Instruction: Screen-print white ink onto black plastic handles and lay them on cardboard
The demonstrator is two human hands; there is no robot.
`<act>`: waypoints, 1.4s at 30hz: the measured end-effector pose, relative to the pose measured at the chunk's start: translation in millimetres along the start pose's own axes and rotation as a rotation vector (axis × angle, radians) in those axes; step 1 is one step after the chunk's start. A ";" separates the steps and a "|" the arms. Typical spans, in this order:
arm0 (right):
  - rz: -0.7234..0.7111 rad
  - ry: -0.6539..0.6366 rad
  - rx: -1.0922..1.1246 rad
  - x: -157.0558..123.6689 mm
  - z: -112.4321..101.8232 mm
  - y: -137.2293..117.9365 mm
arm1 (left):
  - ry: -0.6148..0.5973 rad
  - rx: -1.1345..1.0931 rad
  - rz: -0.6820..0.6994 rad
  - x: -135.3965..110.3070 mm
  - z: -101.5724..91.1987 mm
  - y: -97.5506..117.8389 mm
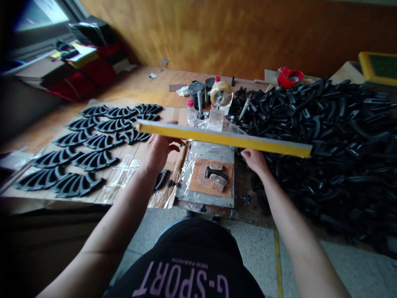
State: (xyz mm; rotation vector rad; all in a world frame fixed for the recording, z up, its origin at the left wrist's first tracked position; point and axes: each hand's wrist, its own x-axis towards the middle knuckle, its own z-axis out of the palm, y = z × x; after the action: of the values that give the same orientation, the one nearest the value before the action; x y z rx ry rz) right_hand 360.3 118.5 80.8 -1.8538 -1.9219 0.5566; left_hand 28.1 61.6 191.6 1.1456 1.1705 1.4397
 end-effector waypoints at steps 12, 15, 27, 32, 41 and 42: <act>-0.274 -0.193 -0.399 -84.4 79.9 -76.1 | -0.356 0.002 -0.656 -94.3 9.0 -77.4; -0.490 -0.155 -0.311 -110.1 101.5 -124.3 | -0.070 -0.132 -0.705 -126.5 5.9 -107.5; -0.712 -0.441 -0.141 -82.2 223.0 -218.5 | 0.625 0.450 -0.893 -167.1 -196.4 -173.9; -0.672 -0.580 -0.263 -70.6 256.3 -218.7 | 0.494 0.631 -1.020 -163.4 -222.2 -192.7; -0.629 -0.625 -0.211 -67.7 276.7 -227.1 | 0.291 0.958 -1.025 -95.2 -248.9 -193.0; -0.628 -0.622 -0.206 -67.4 277.0 -226.8 | 0.286 0.985 -1.020 -88.1 -250.6 -193.2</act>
State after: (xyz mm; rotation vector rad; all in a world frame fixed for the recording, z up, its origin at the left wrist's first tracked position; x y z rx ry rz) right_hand 20.8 42.5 -27.4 -1.1172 -2.8889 0.7943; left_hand -187.7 -33.7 -36.8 0.6708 2.3303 0.1808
